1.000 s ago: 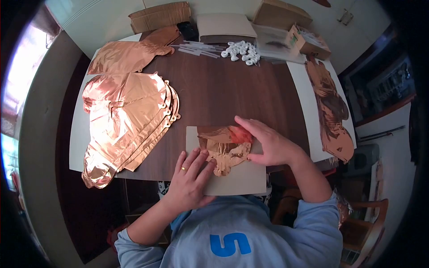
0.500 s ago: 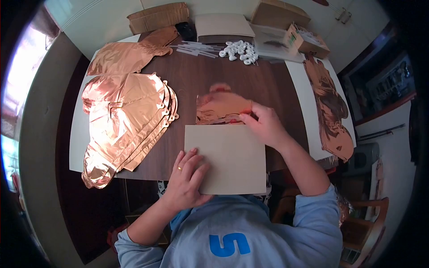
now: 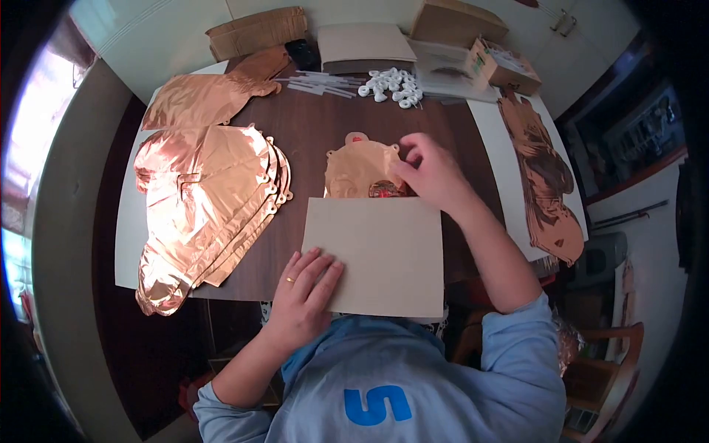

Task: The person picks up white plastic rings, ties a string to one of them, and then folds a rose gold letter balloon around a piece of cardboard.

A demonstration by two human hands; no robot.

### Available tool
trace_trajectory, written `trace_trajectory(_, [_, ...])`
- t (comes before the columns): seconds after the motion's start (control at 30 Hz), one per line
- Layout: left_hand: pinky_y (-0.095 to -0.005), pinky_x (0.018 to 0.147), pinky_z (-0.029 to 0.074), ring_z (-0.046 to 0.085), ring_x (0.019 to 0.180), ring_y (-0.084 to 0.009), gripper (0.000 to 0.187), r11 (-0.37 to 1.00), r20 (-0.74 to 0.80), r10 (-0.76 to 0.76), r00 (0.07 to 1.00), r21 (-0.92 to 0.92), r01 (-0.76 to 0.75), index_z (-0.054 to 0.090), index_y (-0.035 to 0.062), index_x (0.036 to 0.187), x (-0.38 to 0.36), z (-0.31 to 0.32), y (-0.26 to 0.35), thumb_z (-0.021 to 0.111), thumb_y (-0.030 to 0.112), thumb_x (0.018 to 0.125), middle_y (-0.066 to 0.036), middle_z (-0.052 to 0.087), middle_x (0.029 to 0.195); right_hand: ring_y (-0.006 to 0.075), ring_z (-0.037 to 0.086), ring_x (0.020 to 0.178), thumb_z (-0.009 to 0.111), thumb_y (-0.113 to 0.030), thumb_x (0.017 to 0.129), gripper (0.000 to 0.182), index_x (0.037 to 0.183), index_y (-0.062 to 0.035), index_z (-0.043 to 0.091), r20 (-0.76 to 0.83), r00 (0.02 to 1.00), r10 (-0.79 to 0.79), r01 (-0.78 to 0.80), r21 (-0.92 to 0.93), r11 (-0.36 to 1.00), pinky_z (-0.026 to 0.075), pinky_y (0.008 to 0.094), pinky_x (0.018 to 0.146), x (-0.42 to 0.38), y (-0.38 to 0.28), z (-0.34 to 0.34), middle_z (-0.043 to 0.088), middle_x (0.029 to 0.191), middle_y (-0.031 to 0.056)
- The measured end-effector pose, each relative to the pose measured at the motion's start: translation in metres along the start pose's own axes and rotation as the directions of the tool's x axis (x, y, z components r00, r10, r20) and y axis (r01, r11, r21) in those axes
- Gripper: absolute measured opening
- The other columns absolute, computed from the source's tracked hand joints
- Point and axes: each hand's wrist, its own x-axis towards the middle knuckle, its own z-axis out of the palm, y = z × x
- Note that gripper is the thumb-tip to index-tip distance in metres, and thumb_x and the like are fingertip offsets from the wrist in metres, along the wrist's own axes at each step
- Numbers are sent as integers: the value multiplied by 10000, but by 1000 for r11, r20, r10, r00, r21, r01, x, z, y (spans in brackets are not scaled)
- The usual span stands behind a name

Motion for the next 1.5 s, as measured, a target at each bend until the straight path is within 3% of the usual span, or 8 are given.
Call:
trace_trajectory(0.17, [-474,1008,483,593,1176,-390,553,990,-140,20,990,141,0,629,10,1242,31,-29,-3,683,32,692,-184,620,1216,304,507,1273,795,-308,784,643,1329,-54,566,149,829,-539,511,188,839,392,422,1085,-37,-15,-69,558,1322,154])
trace_trajectory(0.33, [-465,980,496,597,1158,-373,542,981,-206,90,974,185,-52,626,16,1246,83,-41,-9,647,12,704,-168,620,1208,316,500,1287,814,-235,678,657,1291,-101,621,279,716,-640,696,-213,686,364,498,1114,-72,-54,-97,541,1367,143])
trace_trajectory(0.7, [-438,957,493,595,1137,-356,468,995,-371,25,928,95,11,635,64,1228,126,-22,-18,752,74,774,-140,598,1252,309,637,1056,606,28,737,445,1173,-34,668,-106,659,-745,467,-719,515,523,433,898,-64,10,-69,673,1138,124])
trace_trajectory(0.8, [-488,982,454,568,1170,-338,479,971,-149,-214,965,-142,194,628,57,1204,91,-23,-18,771,152,756,-142,596,1204,329,585,1155,583,44,746,484,1219,-39,642,-3,785,-620,445,-694,566,486,452,975,-62,48,-67,628,1227,145])
trace_trajectory(1.0, [-489,965,464,570,1154,-354,503,995,15,-2,1000,-98,3,651,58,1148,21,-21,-14,824,226,706,-133,602,1172,354,409,1340,570,26,743,580,1318,-49,558,233,909,-345,416,-548,726,323,456,1152,-86,54,-73,488,1385,192])
trace_trajectory(1.2, [-522,1060,397,533,1237,-362,542,999,59,-45,997,-6,45,640,74,1211,-4,-7,-11,800,309,749,-138,585,1261,253,677,903,668,-96,843,212,1033,-2,674,398,911,108,-102,-36,994,540,349,777,-119,-5,-71,682,1028,159])
trace_trajectory(1.3, [-523,1071,385,529,1249,-353,538,999,47,-46,998,15,46,636,73,1220,-5,-4,-10,791,309,761,-138,581,1275,96,597,648,730,-153,867,178,908,16,690,408,913,3,-46,95,994,476,256,576,-131,8,-40,666,789,46])
trace_trajectory(1.5, [-531,1076,381,535,1246,-371,539,999,32,-43,999,12,42,630,43,1218,-5,-3,-9,783,292,765,-158,596,1266,92,583,572,741,-216,869,250,951,11,677,457,865,206,-307,158,938,475,283,537,-109,-11,-21,657,712,52])
